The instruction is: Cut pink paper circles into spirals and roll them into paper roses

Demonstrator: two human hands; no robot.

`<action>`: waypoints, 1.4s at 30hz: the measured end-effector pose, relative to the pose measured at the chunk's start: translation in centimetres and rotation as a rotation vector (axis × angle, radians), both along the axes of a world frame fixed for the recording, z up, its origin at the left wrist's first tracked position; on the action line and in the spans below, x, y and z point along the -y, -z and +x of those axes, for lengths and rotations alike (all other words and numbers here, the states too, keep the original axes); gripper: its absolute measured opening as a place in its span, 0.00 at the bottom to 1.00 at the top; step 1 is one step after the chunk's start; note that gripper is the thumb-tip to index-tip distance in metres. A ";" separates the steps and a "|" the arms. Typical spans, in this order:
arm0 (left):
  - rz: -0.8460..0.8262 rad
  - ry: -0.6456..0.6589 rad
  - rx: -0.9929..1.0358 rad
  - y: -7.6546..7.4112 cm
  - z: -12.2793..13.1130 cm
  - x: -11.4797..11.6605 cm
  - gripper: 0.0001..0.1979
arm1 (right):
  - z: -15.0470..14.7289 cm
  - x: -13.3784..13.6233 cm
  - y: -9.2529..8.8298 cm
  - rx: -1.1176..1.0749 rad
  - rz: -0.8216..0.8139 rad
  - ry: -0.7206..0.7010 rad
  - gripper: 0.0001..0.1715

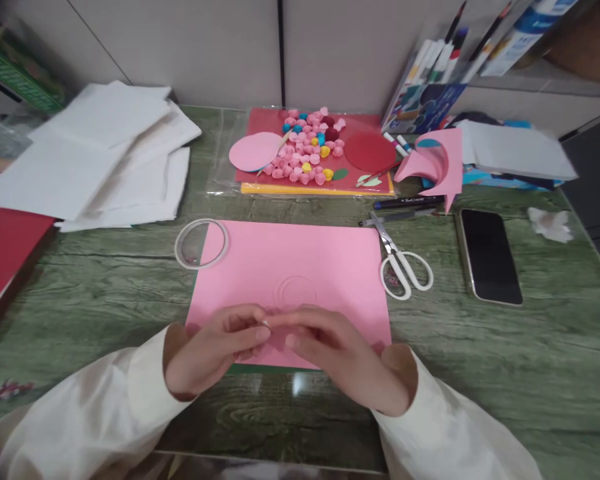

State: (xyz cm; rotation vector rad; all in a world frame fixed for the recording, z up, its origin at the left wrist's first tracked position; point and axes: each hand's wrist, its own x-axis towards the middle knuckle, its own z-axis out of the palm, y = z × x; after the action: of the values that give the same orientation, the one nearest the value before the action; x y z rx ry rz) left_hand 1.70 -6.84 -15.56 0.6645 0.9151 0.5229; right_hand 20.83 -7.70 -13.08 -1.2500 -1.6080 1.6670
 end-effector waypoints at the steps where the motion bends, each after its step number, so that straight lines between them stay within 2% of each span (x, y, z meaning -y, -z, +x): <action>1: -0.033 -0.018 0.010 0.2 -0.1 0.0 0.10 | 0.0 0.0 0.1 0.011 0.013 -0.008 0.15; 5: -0.093 -0.058 0.023 -0.1 -0.3 0.0 0.10 | 0.0 0.1 0.1 0.094 0.089 -0.021 0.15; 8: -0.064 -0.045 0.002 -0.7 -0.2 0.1 0.08 | 0.0 0.2 -0.2 0.309 0.194 0.089 0.16; 10: 0.044 0.007 -0.064 -1.0 -0.2 0.0 0.08 | 0.0 0.2 -0.4 0.442 0.256 0.197 0.14; 12: 0.200 0.060 -0.167 -1.3 -0.1 0.1 0.07 | -0.1 0.2 -0.6 0.458 0.293 0.229 0.09; 15: 0.381 0.098 -0.285 -1.5 0.1 0.3 0.07 | -0.4 0.2 -1.0 0.383 0.346 0.195 0.05; 21: 0.486 0.148 -0.321 -1.4 0.4 0.7 0.06 | -1.1 0.6 -0.8 0.425 0.449 0.120 0.01; 23: 0.474 0.135 -0.296 -1.5 0.4 0.6 0.04 | -1.0 1.2 -0.6 0.480 0.588 0.069 0.04; 25: 0.437 0.140 -0.194 -1.8 0.2 0.5 0.04 | -0.6 2.0 -0.9 0.494 0.833 0.005 0.06; 27: 0.379 0.181 -0.072 -2.0 -0.1 0.4 0.05 | 0.2 2.9 -1.8 0.428 1.051 -0.024 0.08; 28: 0.352 0.212 -0.045 -2.1 -0.2 0.5 0.06 | 0.6 3.1 -2.4 0.384 1.093 -0.024 0.10; 29: 0.356 0.229 -0.059 -2.1 -0.3 0.5 0.07 | 1.0 3.0 -3.0 0.421 1.017 0.039 0.10; 31: 0.500 0.259 -0.188 -1.9 -0.4 0.8 0.09 | 1.9 1.7 -3.9 0.471 0.853 -0.042 0.08; 33: 0.823 0.300 -0.384 -1.3 -0.2 1.2 0.10 | 2.5 -0.9 -3.8 0.531 0.674 -0.007 0.07; 35: 1.175 0.355 -0.597 -0.6 0.0 1.5 0.12 | 2.7 -4.1 -2.7 0.547 0.539 -0.138 0.06; 37: 1.398 0.419 -0.808 0.3 0.2 1.6 0.16 | 2.5 -7.0 -1.2 0.535 0.471 -0.284 0.07; 39: 1.474 0.486 -0.959 1.0 0.3 1.5 0.21 | 2.0 -8.9 0.1 0.488 0.417 -0.467 0.08; 42: 1.504 0.538 -1.037 1.6 0.4 1.3 0.24 | 1.4 -9.9 1.0 0.401 0.370 -0.636 0.08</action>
State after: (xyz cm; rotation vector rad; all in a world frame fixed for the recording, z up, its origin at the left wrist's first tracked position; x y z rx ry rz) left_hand 2.06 -8.14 -17.19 2.6346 1.0981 0.2683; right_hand 22.24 2.24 -14.03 -0.9733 -2.6282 1.3817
